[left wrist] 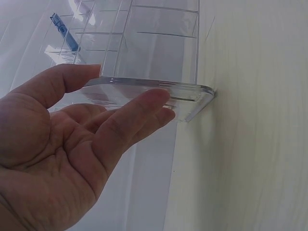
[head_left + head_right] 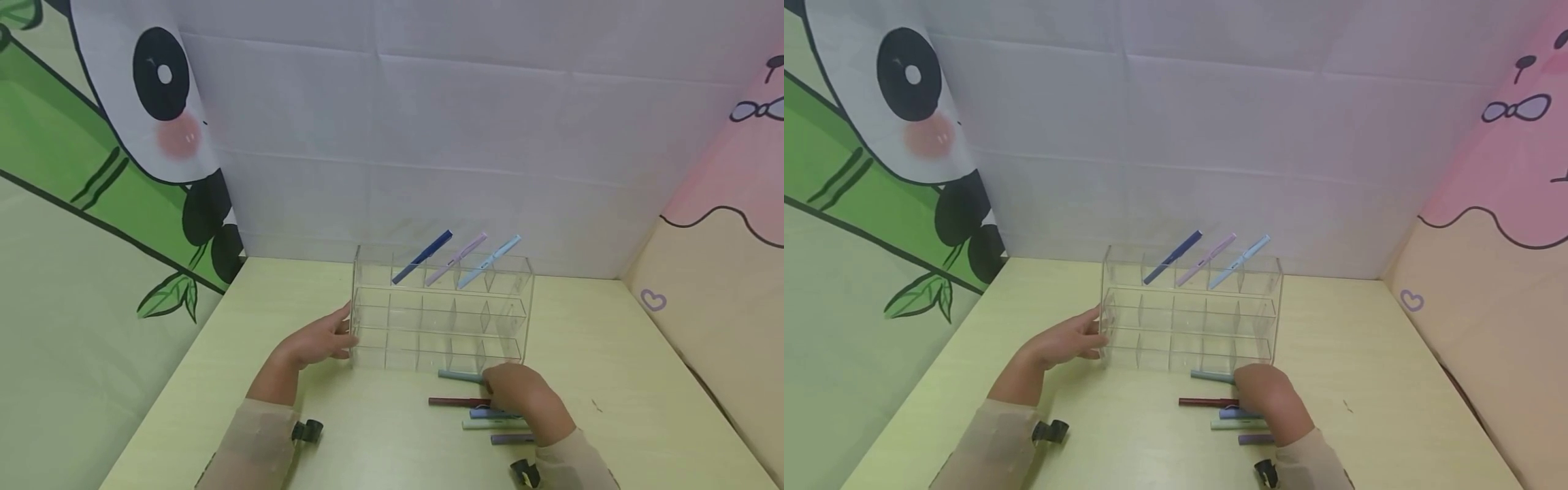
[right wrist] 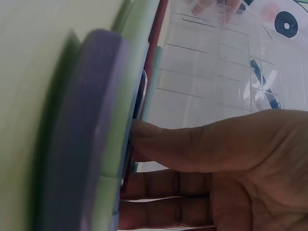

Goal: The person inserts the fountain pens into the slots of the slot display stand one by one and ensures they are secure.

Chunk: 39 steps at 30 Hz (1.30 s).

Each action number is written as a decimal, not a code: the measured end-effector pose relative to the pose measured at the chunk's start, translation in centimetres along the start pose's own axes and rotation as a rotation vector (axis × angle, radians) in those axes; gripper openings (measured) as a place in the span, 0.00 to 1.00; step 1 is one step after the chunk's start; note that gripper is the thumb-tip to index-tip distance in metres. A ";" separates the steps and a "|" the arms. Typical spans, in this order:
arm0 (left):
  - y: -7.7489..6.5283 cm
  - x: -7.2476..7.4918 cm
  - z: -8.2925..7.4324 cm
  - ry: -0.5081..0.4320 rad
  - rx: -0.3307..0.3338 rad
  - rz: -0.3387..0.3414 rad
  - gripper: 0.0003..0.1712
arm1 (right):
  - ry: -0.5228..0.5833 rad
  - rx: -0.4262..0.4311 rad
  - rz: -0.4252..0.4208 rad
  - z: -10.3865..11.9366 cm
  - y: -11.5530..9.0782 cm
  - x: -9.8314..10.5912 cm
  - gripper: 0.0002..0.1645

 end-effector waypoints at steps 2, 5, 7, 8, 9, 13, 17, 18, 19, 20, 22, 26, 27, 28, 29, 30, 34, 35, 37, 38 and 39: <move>0.0 0.0 0.0 -0.003 0.004 0.000 0.50 | -0.022 -0.002 0.003 0.2 0.0 -0.2 0.14; 0.1 0.0 0.1 -0.001 0.000 0.008 0.50 | -0.051 0.003 0.006 0.6 0.1 -0.4 0.13; 0.2 0.0 0.1 -0.003 0.001 0.009 0.50 | -0.063 0.002 0.009 0.7 0.1 -0.6 0.12; 0.2 0.0 0.1 -0.003 -0.002 0.013 0.50 | -0.064 0.004 0.009 0.8 0.1 -0.6 0.11; 0.2 0.0 0.1 -0.006 -0.004 0.015 0.50 | -0.068 0.007 0.010 0.8 0.1 -0.6 0.10; 0.1 0.0 0.0 -0.009 -0.009 0.015 0.50 | -0.034 0.011 0.017 0.7 0.0 -0.4 0.11; 0.1 -0.1 0.0 -0.013 -0.018 0.015 0.49 | 0.046 0.020 -0.001 0.1 -0.4 0.6 0.13; 0.1 -0.1 0.0 -0.014 -0.021 0.017 0.49 | 0.070 0.026 -0.011 -0.1 -0.6 1.0 0.12; 0.2 -0.1 0.0 -0.015 -0.023 0.018 0.49 | 0.090 0.033 -0.021 -0.2 -0.7 1.5 0.12; 0.2 -0.1 0.0 -0.017 -0.026 0.020 0.49 | 0.109 0.044 -0.031 -0.3 -0.9 1.9 0.12; 0.3 -0.1 0.1 -0.018 -0.025 0.020 0.49 | 0.137 0.079 -0.059 -0.2 -1.4 2.9 0.10; 0.4 0.0 0.2 -0.012 -0.017 0.014 0.50 | 0.200 0.153 -0.100 0.3 -2.2 4.7 0.07; 0.4 0.0 0.2 -0.010 -0.014 0.011 0.50 | 0.213 0.174 -0.113 0.5 -2.3 5.0 0.06; 0.3 0.0 0.2 -0.010 -0.012 0.008 0.50 | 0.227 0.194 -0.125 0.8 -2.3 5.3 0.06; 0.3 0.0 0.2 -0.010 -0.010 0.007 0.50 | 0.249 0.214 -0.134 1.1 -2.3 5.4 0.05; 0.3 0.0 0.2 -0.012 -0.010 0.004 0.50 | 0.271 0.234 -0.142 1.4 -2.2 5.4 0.04; 0.1 0.0 0.0 -0.016 -0.020 0.009 0.49 | 0.330 0.305 -0.166 2.8 -1.8 5.3 0.02; 0.1 0.0 0.0 -0.016 -0.022 0.011 0.49 | 0.335 0.318 -0.169 3.1 -1.8 5.2 0.03; 0.1 -0.1 -0.1 -0.018 -0.023 0.012 0.49 | 0.322 0.336 -0.183 3.6 -1.8 5.1 0.04; 0.1 -0.1 -0.1 -0.020 -0.024 0.013 0.49 | 0.319 0.342 -0.188 3.9 -1.8 5.1 0.04; 0.1 -0.1 -0.1 -0.022 -0.025 0.015 0.49 | 0.313 0.345 -0.196 4.0 -1.8 5.2 0.05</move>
Point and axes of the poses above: each hand's wrist, its own y-axis towards the middle knuckle, its own x-axis out of the back of the hand, z = x × y, the point moved 9 cm from there along y, towards the middle knuckle, and after that the axes turned 3 degrees about -y, right-handed, at the moved point
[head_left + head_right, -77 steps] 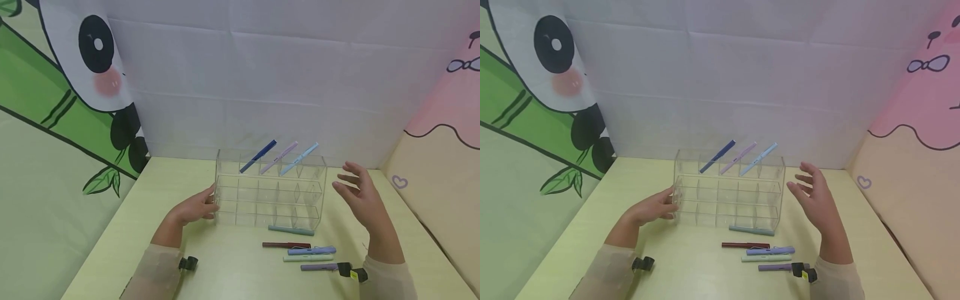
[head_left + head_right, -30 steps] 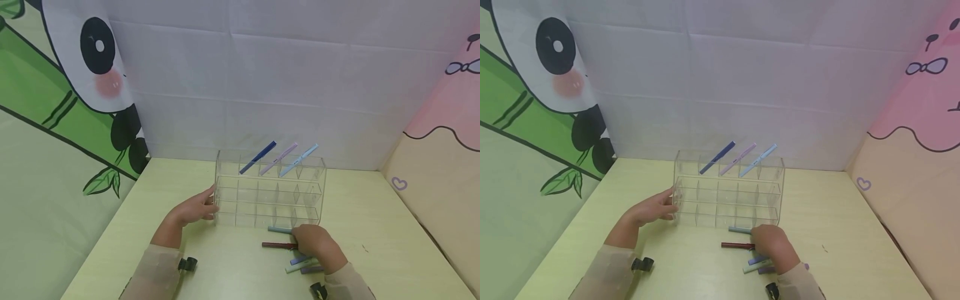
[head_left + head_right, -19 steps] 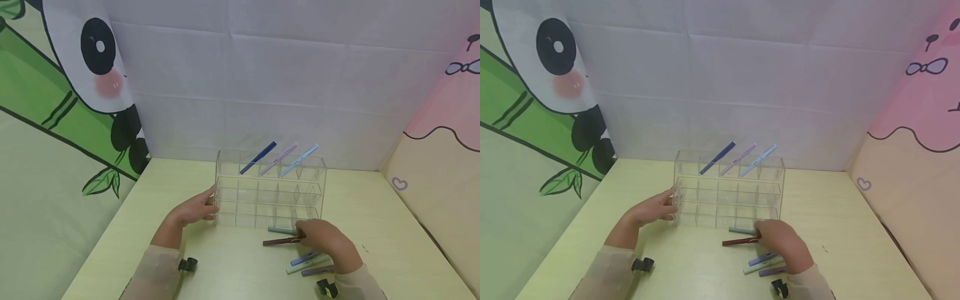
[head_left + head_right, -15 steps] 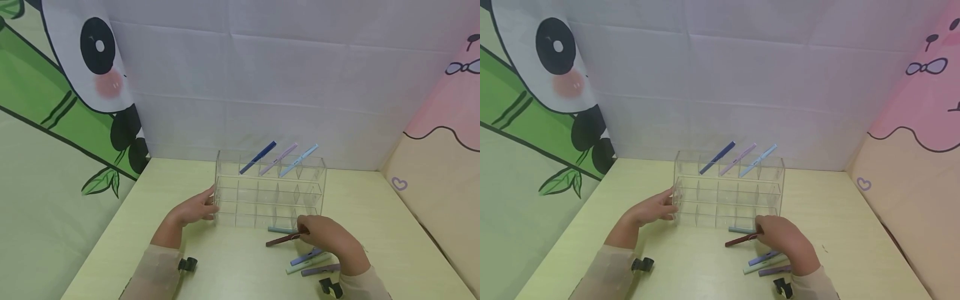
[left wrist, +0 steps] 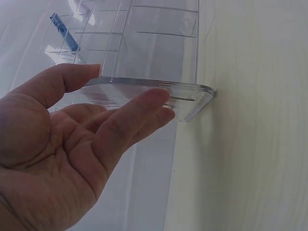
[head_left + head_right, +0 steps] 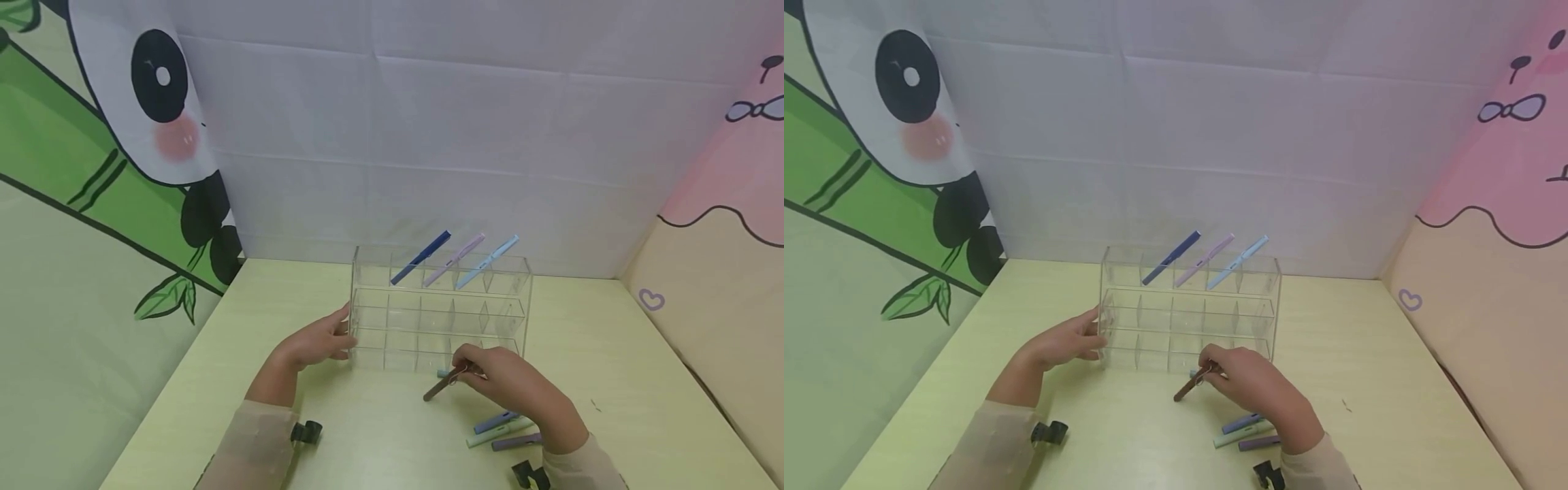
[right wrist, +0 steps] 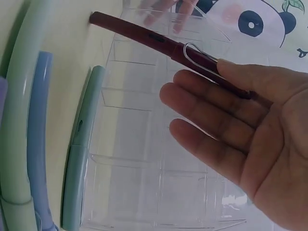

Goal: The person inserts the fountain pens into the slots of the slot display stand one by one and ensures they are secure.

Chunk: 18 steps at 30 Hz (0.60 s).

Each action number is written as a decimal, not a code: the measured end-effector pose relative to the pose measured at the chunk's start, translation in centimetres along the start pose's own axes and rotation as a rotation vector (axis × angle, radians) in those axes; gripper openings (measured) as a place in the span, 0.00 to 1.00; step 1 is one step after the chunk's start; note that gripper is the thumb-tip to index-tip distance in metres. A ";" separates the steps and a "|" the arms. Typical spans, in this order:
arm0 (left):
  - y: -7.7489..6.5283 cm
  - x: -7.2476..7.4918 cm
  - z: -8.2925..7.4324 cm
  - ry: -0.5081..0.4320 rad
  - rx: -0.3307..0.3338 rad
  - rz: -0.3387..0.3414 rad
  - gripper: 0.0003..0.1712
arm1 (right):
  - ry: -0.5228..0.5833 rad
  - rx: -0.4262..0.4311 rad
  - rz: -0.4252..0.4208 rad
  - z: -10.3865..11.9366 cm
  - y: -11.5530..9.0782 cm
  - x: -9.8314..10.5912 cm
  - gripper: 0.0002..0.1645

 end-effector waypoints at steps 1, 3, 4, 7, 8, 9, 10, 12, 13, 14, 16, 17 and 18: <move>0.0 0.0 0.0 -0.001 0.001 0.000 0.49 | -0.004 0.002 -0.005 0.1 0.0 0.0 0.05; -0.1 0.0 0.0 -0.007 0.004 0.000 0.49 | 0.006 0.000 -0.016 0.3 0.1 0.1 0.06; -0.1 0.0 0.0 -0.009 0.002 0.003 0.49 | 0.019 0.002 -0.024 0.4 0.1 0.2 0.07; -0.2 0.0 0.0 -0.010 0.003 0.007 0.49 | 0.072 0.017 -0.059 0.5 0.1 0.7 0.09; -0.2 0.0 0.0 -0.011 0.003 0.007 0.49 | 0.095 0.026 -0.072 0.5 0.2 0.8 0.09; -0.2 0.1 0.0 -0.011 0.007 0.004 0.50 | 0.115 0.037 -0.087 0.6 0.2 1.0 0.10; -0.2 0.1 0.0 -0.010 0.009 0.003 0.50 | 0.141 0.045 -0.104 0.5 0.3 1.1 0.11; -0.3 0.2 0.1 -0.011 0.014 -0.002 0.50 | 0.205 0.058 -0.145 0.3 0.4 1.4 0.14; -0.3 0.2 0.1 -0.012 0.015 -0.004 0.50 | 0.243 0.062 -0.167 0.2 0.4 1.5 0.15; -0.3 0.1 0.0 -0.013 0.012 -0.002 0.50 | 0.281 0.066 -0.195 0.1 0.5 1.7 0.16; -0.3 0.0 -0.1 -0.017 0.004 0.002 0.50 | 0.381 0.073 -0.252 -0.3 0.6 2.2 0.17; -0.3 0.0 -0.1 -0.019 0.001 0.003 0.49 | 0.435 0.081 -0.281 -0.5 0.6 2.4 0.18; -0.2 -0.1 -0.2 -0.019 -0.002 0.005 0.49 | 0.486 0.087 -0.309 -0.7 0.7 2.7 0.17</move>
Point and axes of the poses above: each hand's wrist, its own y-axis towards the middle knuckle, its own x-axis out of the back of the hand, z = x × y, the point moved 9 cm from there along y, towards the middle knuckle, and after that the axes turned 3 degrees about -y, right-handed, at the moved point
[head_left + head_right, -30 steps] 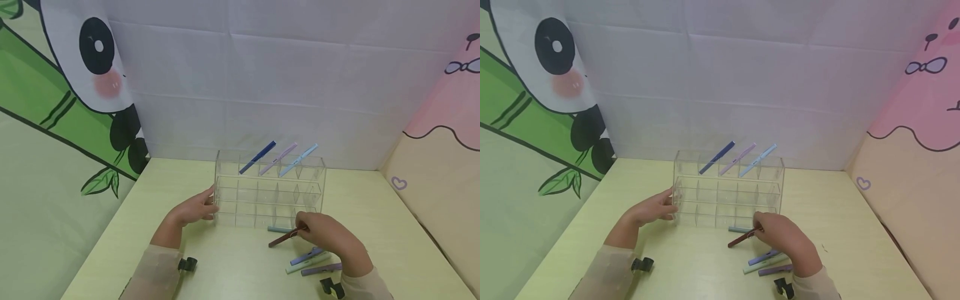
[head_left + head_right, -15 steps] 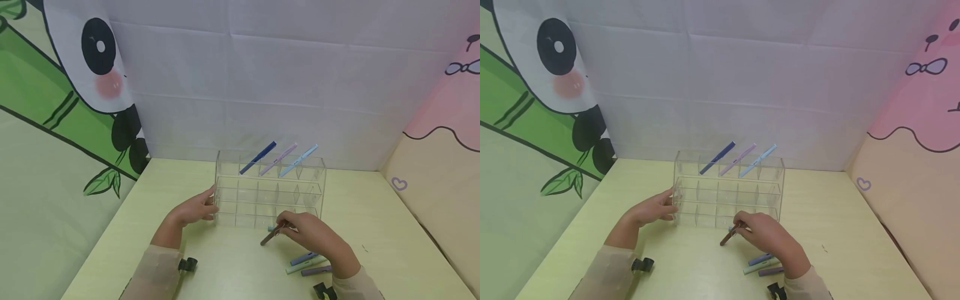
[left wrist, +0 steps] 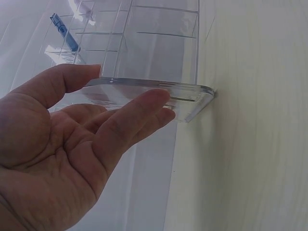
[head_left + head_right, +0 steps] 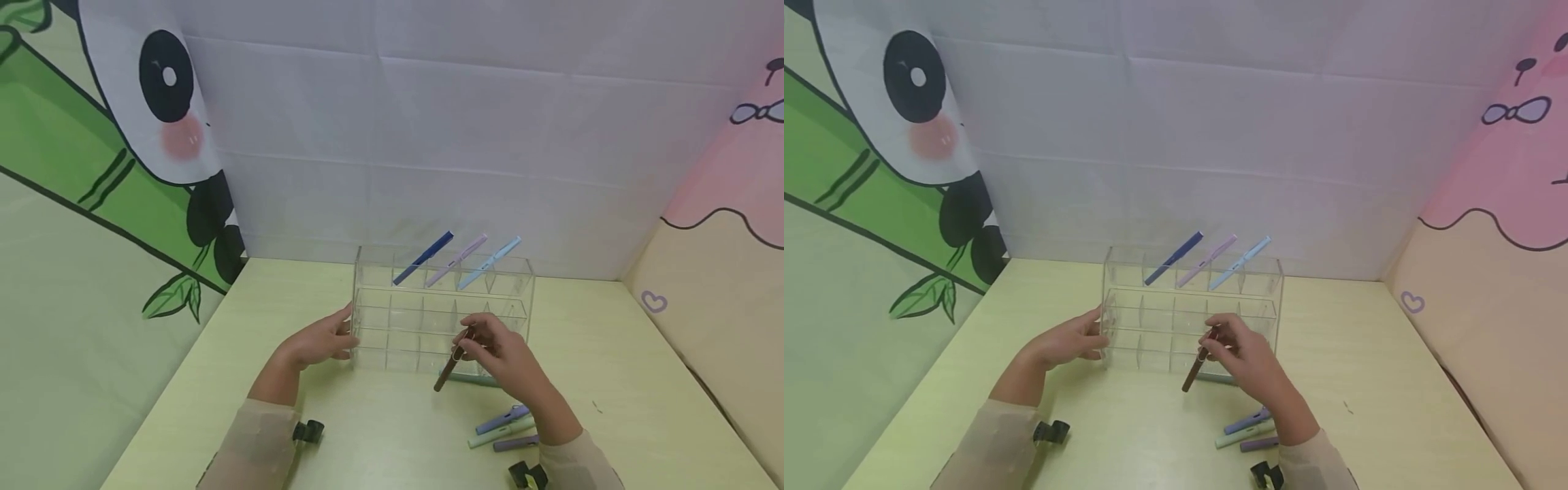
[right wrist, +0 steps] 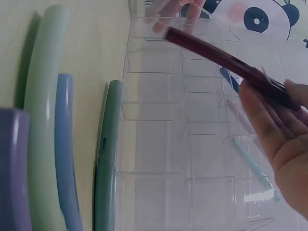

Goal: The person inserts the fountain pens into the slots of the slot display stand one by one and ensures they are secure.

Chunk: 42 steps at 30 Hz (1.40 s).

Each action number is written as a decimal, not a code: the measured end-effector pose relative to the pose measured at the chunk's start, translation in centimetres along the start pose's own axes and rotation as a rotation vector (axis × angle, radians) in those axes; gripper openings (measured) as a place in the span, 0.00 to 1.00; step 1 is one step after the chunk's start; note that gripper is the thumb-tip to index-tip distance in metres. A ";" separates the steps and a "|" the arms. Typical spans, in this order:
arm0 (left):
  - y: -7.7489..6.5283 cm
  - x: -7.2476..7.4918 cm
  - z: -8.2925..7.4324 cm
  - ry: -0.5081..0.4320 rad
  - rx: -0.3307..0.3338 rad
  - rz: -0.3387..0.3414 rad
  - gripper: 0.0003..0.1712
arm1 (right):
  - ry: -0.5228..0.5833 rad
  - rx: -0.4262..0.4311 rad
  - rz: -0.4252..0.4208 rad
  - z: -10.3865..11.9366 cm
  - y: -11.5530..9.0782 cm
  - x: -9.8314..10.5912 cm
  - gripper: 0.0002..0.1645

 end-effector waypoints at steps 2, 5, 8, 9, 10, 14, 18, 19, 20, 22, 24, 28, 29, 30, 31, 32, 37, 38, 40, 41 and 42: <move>0.1 -0.1 -0.1 -0.002 -0.004 0.001 0.49 | 0.087 0.012 -0.063 -0.1 0.3 0.7 0.17; 0.1 -0.1 0.0 0.005 0.008 -0.010 0.49 | 0.197 0.035 -0.152 -0.1 1.0 1.8 0.18; 0.2 0.0 0.1 0.022 0.018 -0.020 0.50 | 0.282 0.060 -0.242 0.0 1.9 2.9 0.20; 0.3 0.1 0.2 0.028 0.021 -0.024 0.50 | 0.309 0.075 -0.268 0.0 2.2 3.3 0.21; 0.3 0.1 0.2 0.034 0.023 -0.026 0.50 | 0.338 0.088 -0.295 0.0 2.5 3.6 0.22; 0.3 0.2 0.2 0.040 0.026 -0.031 0.50 | 0.468 0.136 -0.415 -0.2 3.7 4.5 0.23; 0.2 0.2 0.2 0.042 0.026 -0.035 0.49 | 0.573 0.170 -0.530 -0.7 4.5 4.6 0.23; 0.2 0.2 0.2 0.042 0.023 -0.035 0.49 | 0.585 0.173 -0.551 -0.9 4.7 4.5 0.23; 0.2 0.2 0.1 0.040 0.022 -0.034 0.49 | 0.592 0.173 -0.569 -1.0 4.8 4.5 0.23; 0.2 0.1 0.1 0.038 0.021 -0.035 0.48 | 0.591 0.162 -0.593 -1.3 5.0 4.2 0.24; 0.3 0.1 0.2 0.038 0.021 -0.032 0.48 | 0.591 0.146 -0.600 -1.6 5.1 3.9 0.25; 0.3 0.2 0.3 0.037 0.024 -0.028 0.49 | 0.570 0.106 -0.573 -2.1 5.4 3.2 0.27; 0.3 0.2 0.3 0.035 0.025 -0.027 0.49 | 0.563 0.096 -0.559 -2.2 5.5 3.1 0.27; 0.3 0.2 0.3 0.032 0.026 -0.028 0.49 | 0.552 0.082 -0.546 -2.3 5.6 2.9 0.26; 0.3 0.2 0.2 0.031 0.026 -0.028 0.49 | 0.535 0.068 -0.532 -2.3 5.7 2.7 0.26; 0.3 0.2 0.2 0.029 0.027 -0.029 0.49 | 0.520 0.055 -0.519 -2.4 5.7 2.5 0.26; 0.3 0.2 0.2 0.030 0.029 -0.032 0.49 | 0.460 0.011 -0.460 -2.6 6.0 1.7 0.22; 0.3 0.1 0.2 0.030 0.030 -0.031 0.49 | 0.454 0.008 -0.451 -2.6 6.0 1.6 0.22; 0.4 0.1 0.2 0.036 0.027 -0.025 0.49 | 0.445 0.002 -0.437 -2.6 6.0 1.4 0.23; 0.4 0.1 0.2 0.038 0.024 -0.023 0.49 | 0.438 -0.002 -0.432 -2.6 6.0 1.4 0.23; 0.4 0.1 0.2 0.039 0.024 -0.021 0.49 | 0.428 -0.007 -0.427 -2.7 6.0 1.3 0.23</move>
Point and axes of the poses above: each hand's wrist, its own y-axis towards the middle knuckle, its own x-axis out of the back of the hand, z = x × y, the point moved 9 cm from there along y, towards the middle knuckle, and after that the axes turned 3 degrees about -y, right-handed, at the moved point
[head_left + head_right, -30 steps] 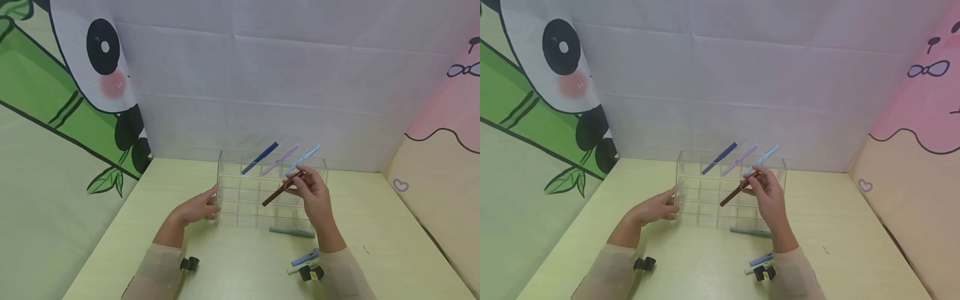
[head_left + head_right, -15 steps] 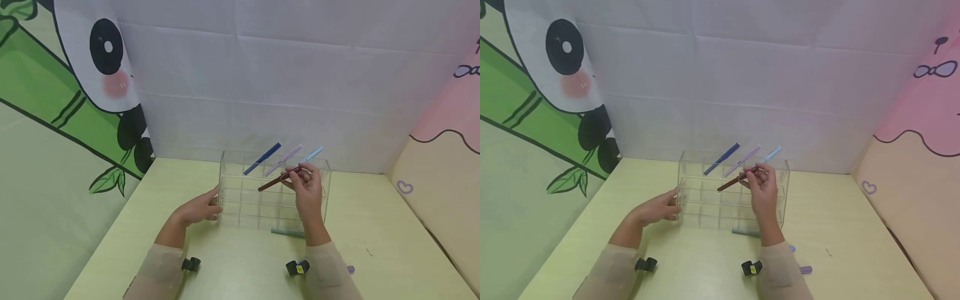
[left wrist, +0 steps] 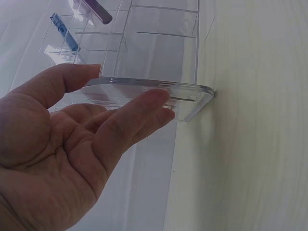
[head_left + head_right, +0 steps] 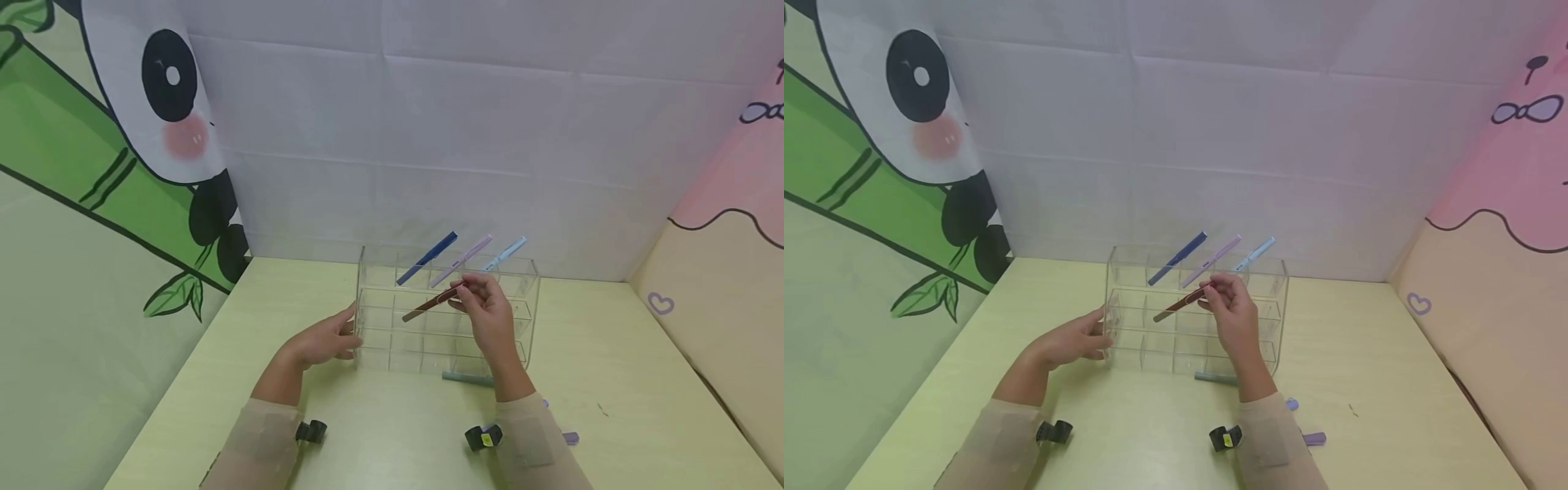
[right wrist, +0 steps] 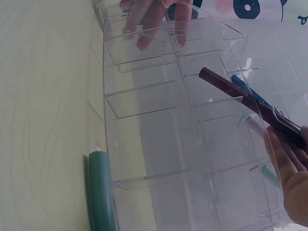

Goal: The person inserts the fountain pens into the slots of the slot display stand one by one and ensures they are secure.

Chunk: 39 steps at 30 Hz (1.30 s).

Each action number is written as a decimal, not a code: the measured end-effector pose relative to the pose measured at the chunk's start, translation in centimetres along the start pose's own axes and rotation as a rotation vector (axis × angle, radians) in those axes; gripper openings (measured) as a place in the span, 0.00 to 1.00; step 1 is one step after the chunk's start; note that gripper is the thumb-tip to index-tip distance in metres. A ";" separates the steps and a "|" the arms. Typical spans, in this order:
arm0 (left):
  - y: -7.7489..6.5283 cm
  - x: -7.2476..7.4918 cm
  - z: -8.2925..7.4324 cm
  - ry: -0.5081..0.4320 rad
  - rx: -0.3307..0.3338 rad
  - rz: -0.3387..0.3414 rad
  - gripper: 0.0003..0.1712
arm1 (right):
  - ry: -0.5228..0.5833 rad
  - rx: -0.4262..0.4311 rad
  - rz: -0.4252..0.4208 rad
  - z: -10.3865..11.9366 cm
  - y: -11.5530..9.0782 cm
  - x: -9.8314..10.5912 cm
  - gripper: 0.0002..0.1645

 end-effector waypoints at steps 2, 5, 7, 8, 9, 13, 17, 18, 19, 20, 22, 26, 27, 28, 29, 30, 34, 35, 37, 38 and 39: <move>-0.1 0.0 0.0 0.000 -0.007 0.005 0.49 | -0.029 -0.012 0.005 -0.1 -0.1 -0.2 0.22; -0.2 0.0 0.0 -0.004 -0.013 0.010 0.48 | -0.083 -0.033 0.012 -0.2 -0.4 -0.4 0.19; -0.3 0.0 0.1 -0.005 -0.007 0.009 0.49 | -0.120 -0.048 0.017 -0.2 -0.5 -0.6 0.19; -0.3 0.1 0.1 -0.006 -0.002 0.007 0.49 | -0.135 -0.054 0.019 -0.1 -0.6 -0.7 0.18; -0.3 0.1 0.2 -0.003 -0.002 0.006 0.49 | -0.151 -0.059 0.020 0.0 -0.6 -0.9 0.18; -0.5 0.2 0.3 -0.003 -0.003 0.007 0.49 | -0.208 -0.066 0.031 1.3 -1.1 -1.5 0.16; -0.6 0.3 0.3 -0.006 -0.007 0.008 0.49 | -0.256 -0.054 0.039 3.0 -1.5 -2.2 0.16; -0.7 0.3 0.4 -0.006 -0.004 0.007 0.48 | -0.267 -0.050 0.039 3.3 -1.7 -2.3 0.16; -0.7 0.3 0.4 -0.005 -0.002 0.005 0.49 | -0.276 -0.046 0.038 3.4 -1.7 -2.3 0.16; -0.8 0.3 0.4 -0.006 0.003 0.005 0.49 | -0.285 -0.044 0.037 3.5 -1.8 -2.4 0.16; -0.8 0.4 0.4 0.000 0.001 0.008 0.49 | -0.308 -0.040 0.036 3.7 -2.0 -2.4 0.16; -0.9 0.4 0.4 -0.006 0.000 0.008 0.49 | -0.333 -0.064 0.028 3.4 -2.1 -2.4 0.18; -1.0 0.3 0.4 -0.007 -0.002 0.010 0.48 | -0.335 -0.074 0.024 3.0 -2.0 -2.3 0.18; -1.0 0.3 0.3 -0.008 -0.005 0.010 0.48 | -0.333 -0.085 0.017 2.5 -1.9 -2.2 0.19; -1.0 0.3 0.3 -0.011 -0.003 0.008 0.48 | -0.328 -0.096 0.008 2.0 -1.8 -2.0 0.19; -1.0 0.3 0.3 -0.011 -0.007 0.009 0.48 | -0.325 -0.103 0.000 1.5 -1.7 -1.9 0.19; -0.9 0.3 0.3 -0.009 -0.016 0.010 0.47 | -0.328 -0.099 -0.028 -0.1 -1.4 -1.5 0.18; -0.9 0.3 0.3 -0.004 -0.021 0.013 0.47 | -0.337 -0.090 -0.033 -0.3 -1.4 -1.5 0.17; -0.9 0.2 0.2 -0.006 -0.023 0.018 0.47 | -0.363 -0.067 -0.041 -0.4 -1.5 -1.5 0.17; -0.9 0.2 0.2 -0.004 -0.027 0.021 0.47 | -0.378 -0.054 -0.045 -0.3 -1.5 -1.5 0.17; -0.9 0.2 0.2 -0.005 -0.027 0.021 0.47 | -0.391 -0.042 -0.049 -0.3 -1.5 -1.5 0.16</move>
Point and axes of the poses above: each hand's wrist, its own y-axis towards the middle knuckle, its own x-axis out of the back of the hand, z = x × y, the point moved 9 cm from there along y, towards the middle knuckle, and after that the axes turned 3 degrees about -y, right-handed, at the moved point
